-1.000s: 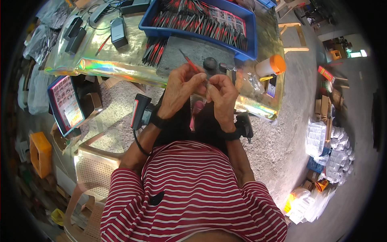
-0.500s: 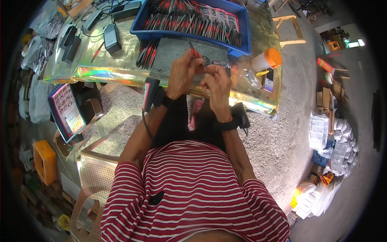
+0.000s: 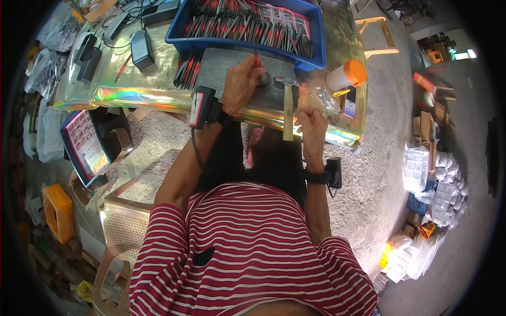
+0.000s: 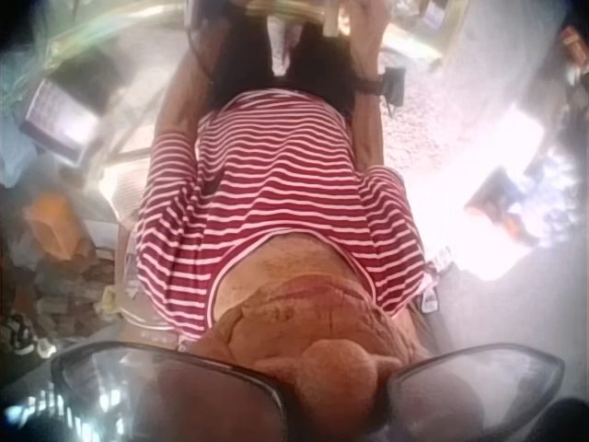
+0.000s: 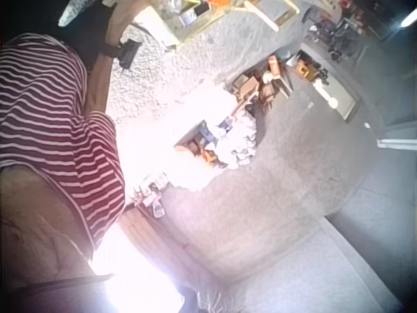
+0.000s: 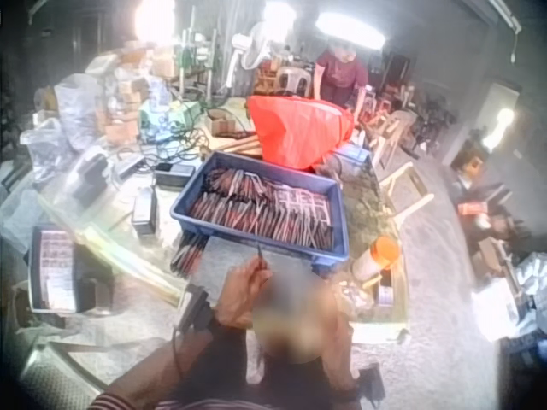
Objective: The person positions small components on a metal block and hits them with a hammer, then picks up new components from a blue bin.
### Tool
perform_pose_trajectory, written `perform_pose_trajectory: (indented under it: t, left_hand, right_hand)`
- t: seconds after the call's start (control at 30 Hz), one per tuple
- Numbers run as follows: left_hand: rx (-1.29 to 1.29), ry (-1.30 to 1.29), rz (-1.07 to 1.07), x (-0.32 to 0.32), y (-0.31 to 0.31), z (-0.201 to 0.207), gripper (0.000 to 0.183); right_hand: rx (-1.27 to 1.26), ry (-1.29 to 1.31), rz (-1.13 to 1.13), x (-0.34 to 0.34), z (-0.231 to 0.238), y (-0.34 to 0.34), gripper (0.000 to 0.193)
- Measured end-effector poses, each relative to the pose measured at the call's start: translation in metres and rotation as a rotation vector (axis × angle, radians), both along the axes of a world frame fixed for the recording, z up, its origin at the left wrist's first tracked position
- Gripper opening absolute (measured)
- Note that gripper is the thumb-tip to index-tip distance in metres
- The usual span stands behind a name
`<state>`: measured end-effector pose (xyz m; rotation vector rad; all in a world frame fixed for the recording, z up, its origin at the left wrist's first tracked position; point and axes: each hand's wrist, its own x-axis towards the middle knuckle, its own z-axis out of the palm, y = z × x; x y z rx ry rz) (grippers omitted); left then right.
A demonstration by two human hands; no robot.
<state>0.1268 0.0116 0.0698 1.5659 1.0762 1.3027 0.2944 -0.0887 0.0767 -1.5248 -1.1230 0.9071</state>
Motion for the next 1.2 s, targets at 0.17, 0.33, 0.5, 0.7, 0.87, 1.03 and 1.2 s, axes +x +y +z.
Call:
perform_pose_trajectory:
  t: [0.17, 0.33, 0.5, 0.7, 0.87, 1.03, 1.2]
  left_hand:
    - [-0.01, -0.02, -0.016, -0.001, 0.001, 0.0, 0.004]
    - [-0.021, -0.034, -0.02, -0.001, 0.002, -0.001, 0.005]
    - [-0.024, -0.035, -0.027, -0.003, 0.002, -0.001, 0.004]
    - [-0.035, 0.009, -0.085, -0.006, 0.003, -0.004, 0.005]
    - [-0.009, 0.05, -0.086, -0.006, 0.002, -0.004, 0.004]
    - [0.152, 0.231, -0.066, -0.005, 0.003, -0.005, 0.001]
    - [0.233, 0.247, -0.094, -0.005, 0.003, -0.004, 0.004]
  right_hand:
    - [-0.056, -0.076, 0.106, 0.002, -0.019, -0.006, 0.021]
    - [-0.161, -0.097, 0.183, -0.005, -0.03, -0.002, 0.024]
    - [-0.287, 0.556, 0.157, -0.015, -0.019, 0.0, 0.021]
    - [-0.341, 0.676, 0.159, -0.013, -0.019, 0.003, 0.02]
    - [-0.345, 0.75, 0.137, -0.012, -0.018, 0.003, 0.018]
    - [-0.359, 0.612, 0.078, -0.009, -0.002, 0.005, 0.017]
    - [-0.213, 0.304, 0.132, -0.006, 0.029, 0.0, 0.025]
